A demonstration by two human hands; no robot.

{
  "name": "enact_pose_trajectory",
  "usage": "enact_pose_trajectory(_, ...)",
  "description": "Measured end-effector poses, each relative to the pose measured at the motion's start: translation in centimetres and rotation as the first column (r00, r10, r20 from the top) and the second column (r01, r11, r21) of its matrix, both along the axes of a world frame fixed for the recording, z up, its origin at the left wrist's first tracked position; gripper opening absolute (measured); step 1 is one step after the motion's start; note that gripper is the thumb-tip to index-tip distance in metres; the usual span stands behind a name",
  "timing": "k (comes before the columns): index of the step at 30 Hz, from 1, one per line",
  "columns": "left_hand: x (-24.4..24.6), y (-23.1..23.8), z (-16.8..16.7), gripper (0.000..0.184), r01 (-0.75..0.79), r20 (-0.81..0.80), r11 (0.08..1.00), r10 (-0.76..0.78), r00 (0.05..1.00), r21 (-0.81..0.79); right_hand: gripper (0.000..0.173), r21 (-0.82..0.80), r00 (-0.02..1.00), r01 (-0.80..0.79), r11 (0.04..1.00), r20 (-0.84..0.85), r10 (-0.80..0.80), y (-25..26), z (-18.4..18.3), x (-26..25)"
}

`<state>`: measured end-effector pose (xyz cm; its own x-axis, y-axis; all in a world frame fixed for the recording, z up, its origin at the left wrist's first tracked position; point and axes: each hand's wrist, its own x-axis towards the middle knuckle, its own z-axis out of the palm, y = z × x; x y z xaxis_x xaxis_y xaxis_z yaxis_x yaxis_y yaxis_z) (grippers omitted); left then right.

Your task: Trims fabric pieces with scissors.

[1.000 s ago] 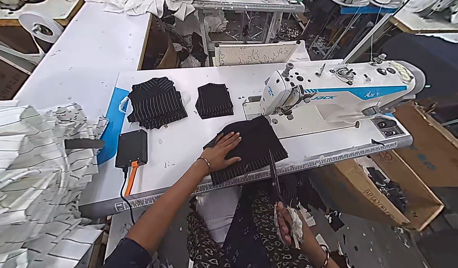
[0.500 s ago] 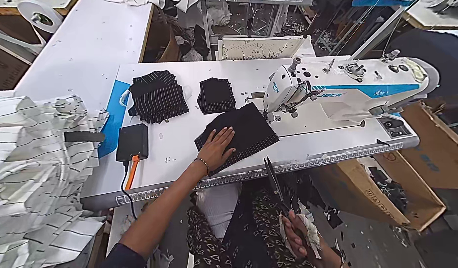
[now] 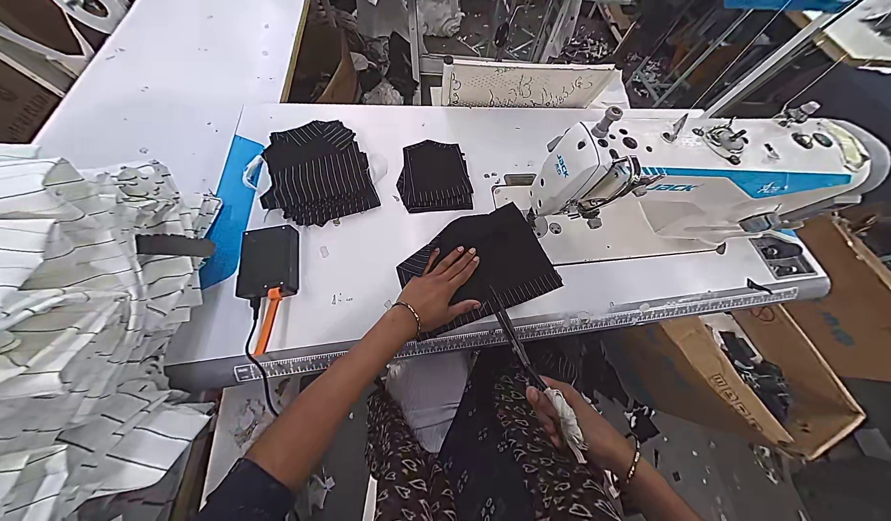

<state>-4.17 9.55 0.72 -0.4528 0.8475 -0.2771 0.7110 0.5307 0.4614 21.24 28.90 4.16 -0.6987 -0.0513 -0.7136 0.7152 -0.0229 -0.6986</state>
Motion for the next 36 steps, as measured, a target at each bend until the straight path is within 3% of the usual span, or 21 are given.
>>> enact_pose_trajectory(6,0.0,-0.1,-0.2,0.086,0.018,-0.047,1.0,-0.017,0.999,0.017,0.036,0.034,0.999,-0.03,0.999,0.013,0.03,0.2,0.3,-0.8)
enact_pose_trajectory(12,-0.1,-0.1,0.0,0.087,0.02,-0.028,1.0,-0.02,0.999,-0.003,0.041,0.24,0.996,-0.084,0.967,0.019,0.082,0.3,-0.4,-0.5)
enact_pose_trajectory(18,0.1,-0.1,-0.1,0.087,0.025,-0.005,1.0,-0.025,1.0,-0.002,0.041,0.237,1.0,0.008,0.971,-0.021,-0.003,-1.1,-0.8,0.8)
enact_pose_trajectory(25,0.8,0.0,-0.1,0.088,0.04,-0.012,0.999,-0.04,0.999,0.002,0.034,0.014,0.993,0.114,0.993,-0.002,-0.114,-1.8,0.0,-0.7)
enact_pose_trajectory(31,1.5,-0.2,-0.1,0.093,0.019,-0.038,0.999,-0.018,0.999,0.029,0.034,0.086,0.996,0.09,0.992,-0.03,-0.087,-1.7,-0.4,-1.2)
enact_pose_trajectory(36,1.6,-0.2,0.0,0.096,0.004,-0.011,0.999,-0.003,1.0,0.032,0.035,0.046,0.99,0.14,0.989,-0.041,-0.138,-2.2,-0.3,-1.5)
